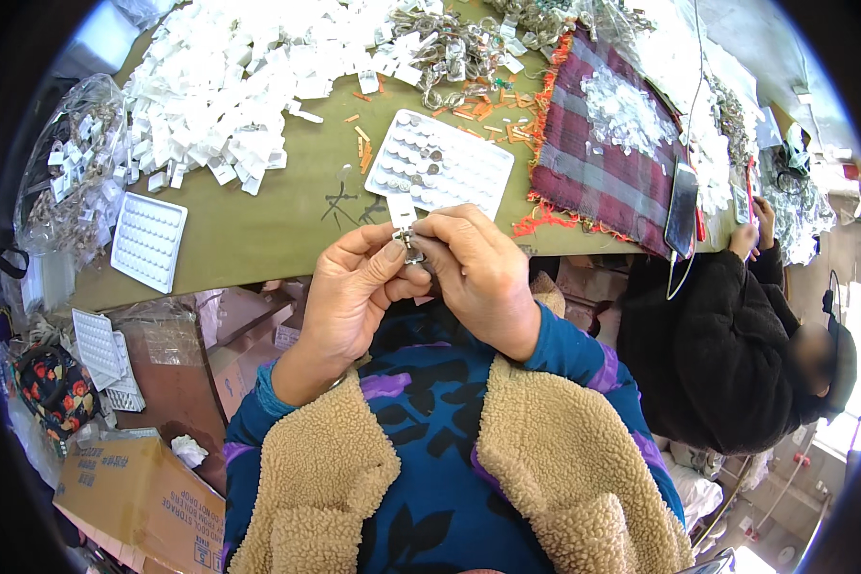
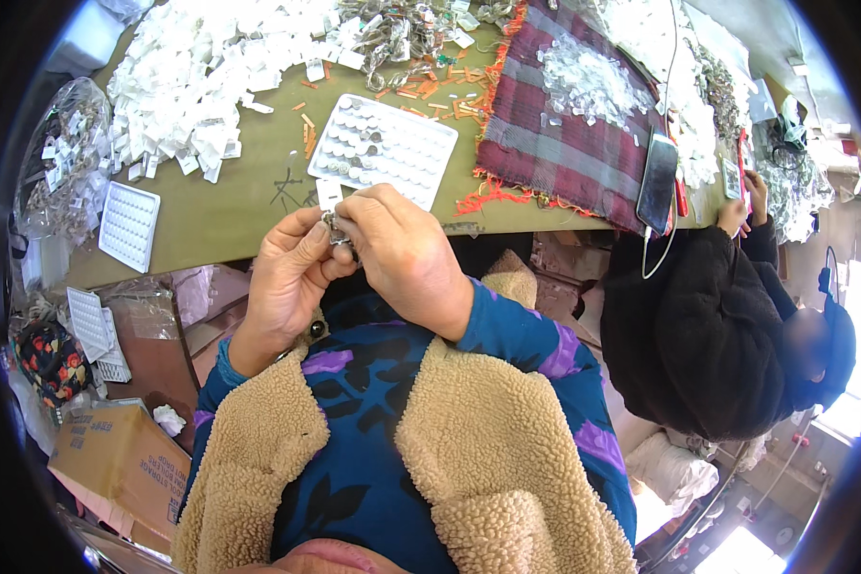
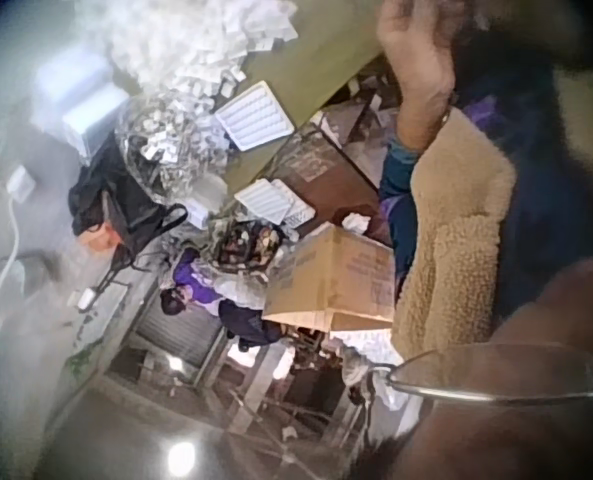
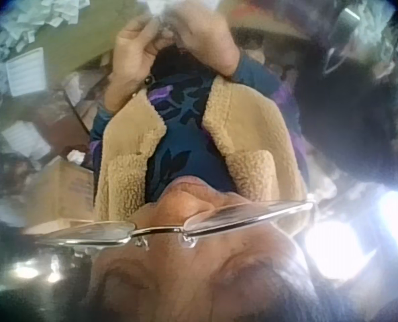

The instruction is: The person repeatedly picks small white plastic housings and metal components from a cluttered table, inserts the metal parts into the housings, and places the assembled units into a white tray. The process is continuous and repetitive throughout the clip.

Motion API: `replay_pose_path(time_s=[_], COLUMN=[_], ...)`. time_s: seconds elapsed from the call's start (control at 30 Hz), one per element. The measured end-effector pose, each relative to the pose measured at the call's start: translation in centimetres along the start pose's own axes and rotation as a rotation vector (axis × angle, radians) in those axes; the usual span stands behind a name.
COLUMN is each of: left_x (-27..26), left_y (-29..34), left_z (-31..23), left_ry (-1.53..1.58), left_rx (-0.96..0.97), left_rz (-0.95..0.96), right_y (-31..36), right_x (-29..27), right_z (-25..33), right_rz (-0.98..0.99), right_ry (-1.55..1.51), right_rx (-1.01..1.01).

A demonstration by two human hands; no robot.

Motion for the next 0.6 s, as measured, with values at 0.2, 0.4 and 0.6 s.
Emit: replay_pose_path(time_s=[0.2,0.4,0.6], left_x=[-0.3,-0.1,0.9], left_y=[0.6,0.4,0.9], left_z=[0.5,0.0,-1.6], left_ry=[-0.02,0.016,-0.201], left_rx=[0.042,0.059,0.099], left_rz=[0.03,0.006,0.012], right_y=[-0.4,0.0,0.4], right_x=[-0.7,0.0,-0.5], right_z=[-0.4,0.0,0.1], right_rz=[0.231,0.11,0.091], right_ry=[-0.044,-0.028,-0.271], right_rx=[0.017,-0.223,-0.061])
Point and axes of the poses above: each hand's wrist, its own y-axis away from the middle knuckle, its own x-axis out of the palm, z = x × y, the point moved 2 cm from there along -y, towards the middle knuckle, and after that the axes turned 3 degrees about x, right-handed, at the moved point
